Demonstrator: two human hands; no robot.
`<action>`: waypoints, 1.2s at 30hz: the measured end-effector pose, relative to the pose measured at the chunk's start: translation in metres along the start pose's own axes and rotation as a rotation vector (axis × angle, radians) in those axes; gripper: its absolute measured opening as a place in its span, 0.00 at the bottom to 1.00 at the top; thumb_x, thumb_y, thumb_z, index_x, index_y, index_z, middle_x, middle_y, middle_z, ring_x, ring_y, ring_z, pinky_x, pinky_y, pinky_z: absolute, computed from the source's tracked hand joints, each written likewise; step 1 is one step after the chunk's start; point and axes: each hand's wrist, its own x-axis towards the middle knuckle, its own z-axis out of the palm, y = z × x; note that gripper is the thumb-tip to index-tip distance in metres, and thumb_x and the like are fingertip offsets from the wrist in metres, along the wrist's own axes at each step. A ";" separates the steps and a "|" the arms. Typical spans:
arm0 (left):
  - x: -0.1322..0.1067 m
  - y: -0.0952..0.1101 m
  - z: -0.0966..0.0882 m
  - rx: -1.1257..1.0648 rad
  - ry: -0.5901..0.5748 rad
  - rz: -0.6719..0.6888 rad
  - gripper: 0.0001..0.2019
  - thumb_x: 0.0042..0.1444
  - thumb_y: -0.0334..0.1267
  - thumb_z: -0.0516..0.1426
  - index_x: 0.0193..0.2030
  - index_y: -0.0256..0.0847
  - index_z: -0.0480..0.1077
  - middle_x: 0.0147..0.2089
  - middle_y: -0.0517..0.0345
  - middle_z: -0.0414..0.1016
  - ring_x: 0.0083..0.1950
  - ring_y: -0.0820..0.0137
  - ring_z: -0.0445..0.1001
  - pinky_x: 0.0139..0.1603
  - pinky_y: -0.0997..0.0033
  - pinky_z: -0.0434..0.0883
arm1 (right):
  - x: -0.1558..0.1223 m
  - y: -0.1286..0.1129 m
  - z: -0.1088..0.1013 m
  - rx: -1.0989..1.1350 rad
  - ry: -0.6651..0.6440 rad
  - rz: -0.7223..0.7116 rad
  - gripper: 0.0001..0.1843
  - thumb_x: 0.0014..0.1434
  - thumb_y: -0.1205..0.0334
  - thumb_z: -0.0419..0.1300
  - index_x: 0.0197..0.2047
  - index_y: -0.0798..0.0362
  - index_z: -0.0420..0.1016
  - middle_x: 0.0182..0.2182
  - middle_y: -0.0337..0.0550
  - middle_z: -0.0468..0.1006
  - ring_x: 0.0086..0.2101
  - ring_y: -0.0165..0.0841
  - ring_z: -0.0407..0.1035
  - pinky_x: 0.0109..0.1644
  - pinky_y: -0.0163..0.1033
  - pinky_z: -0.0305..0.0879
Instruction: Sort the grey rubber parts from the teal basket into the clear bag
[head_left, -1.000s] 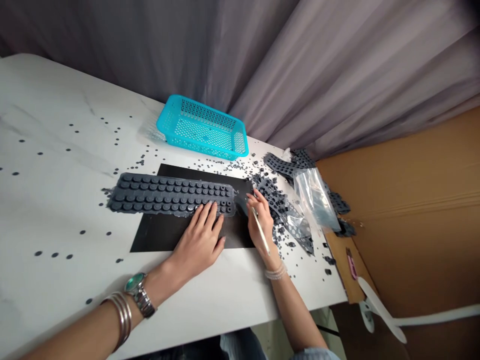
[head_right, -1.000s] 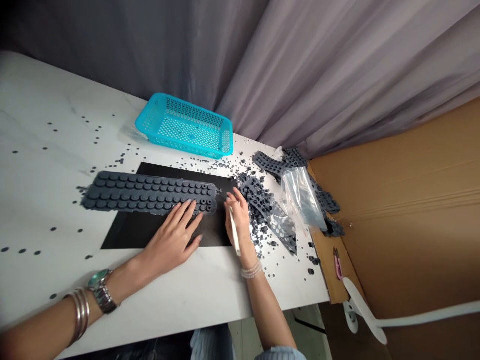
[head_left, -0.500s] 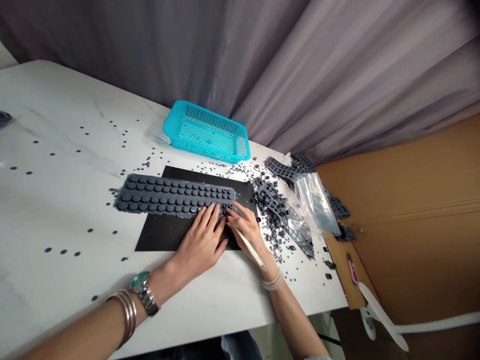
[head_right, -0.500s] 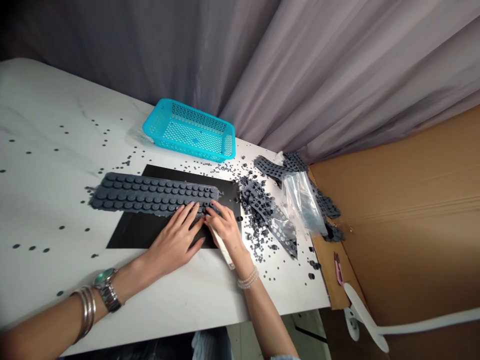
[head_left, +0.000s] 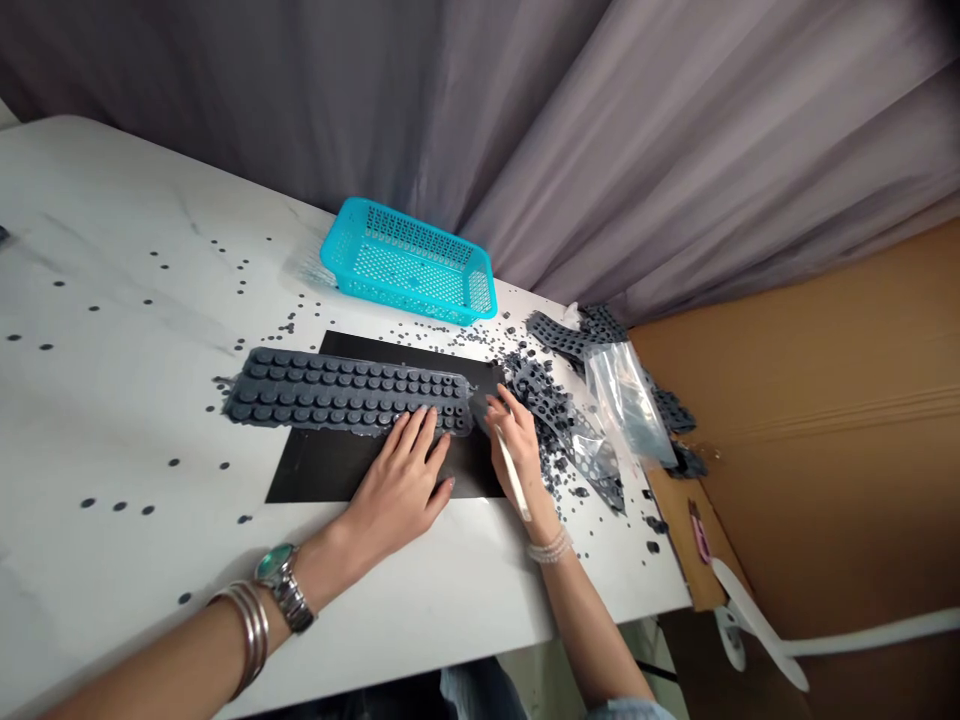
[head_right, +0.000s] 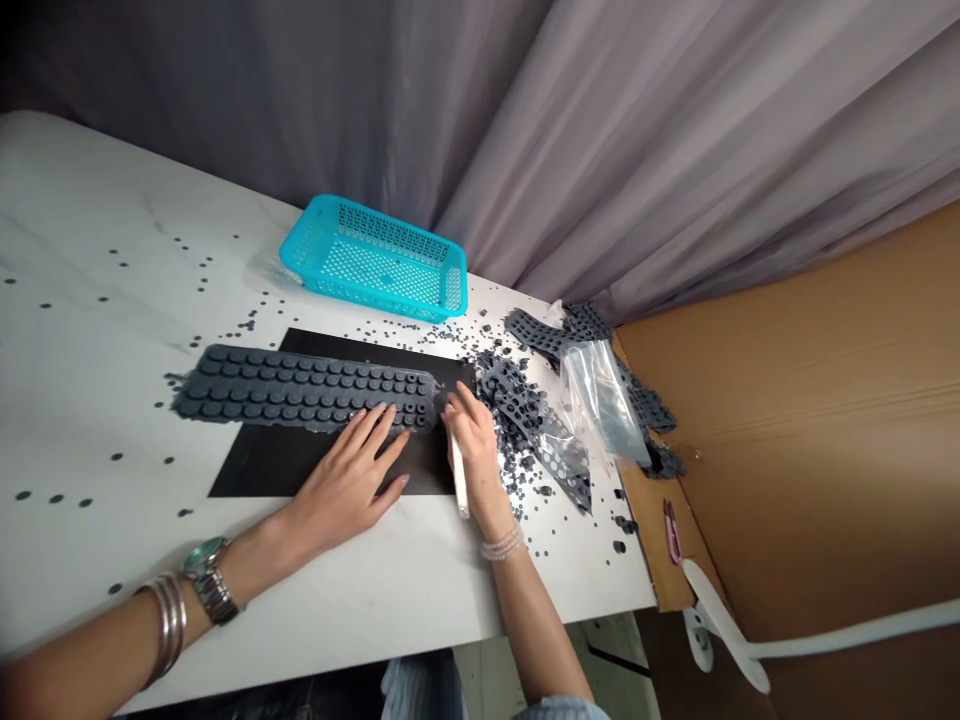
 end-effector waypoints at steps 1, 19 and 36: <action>0.000 0.000 0.000 -0.002 0.000 -0.001 0.26 0.62 0.46 0.49 0.63 0.31 0.65 0.70 0.33 0.53 0.71 0.48 0.50 0.69 0.47 0.52 | 0.000 -0.001 -0.001 -0.009 0.010 -0.003 0.12 0.66 0.69 0.50 0.48 0.51 0.71 0.60 0.56 0.68 0.58 0.43 0.66 0.56 0.54 0.69; 0.000 -0.001 0.000 -0.012 -0.013 -0.014 0.26 0.63 0.46 0.48 0.62 0.31 0.65 0.70 0.34 0.53 0.71 0.50 0.50 0.71 0.49 0.50 | 0.004 -0.017 -0.001 -0.120 -0.199 -0.220 0.08 0.65 0.68 0.55 0.45 0.51 0.71 0.51 0.54 0.78 0.61 0.42 0.62 0.55 0.53 0.65; 0.001 -0.002 -0.002 -0.020 -0.017 -0.010 0.26 0.62 0.45 0.49 0.63 0.33 0.64 0.70 0.35 0.54 0.71 0.50 0.51 0.70 0.50 0.52 | 0.006 -0.005 -0.002 -0.206 -0.058 -0.102 0.11 0.67 0.73 0.47 0.45 0.54 0.68 0.51 0.62 0.77 0.60 0.43 0.63 0.54 0.55 0.66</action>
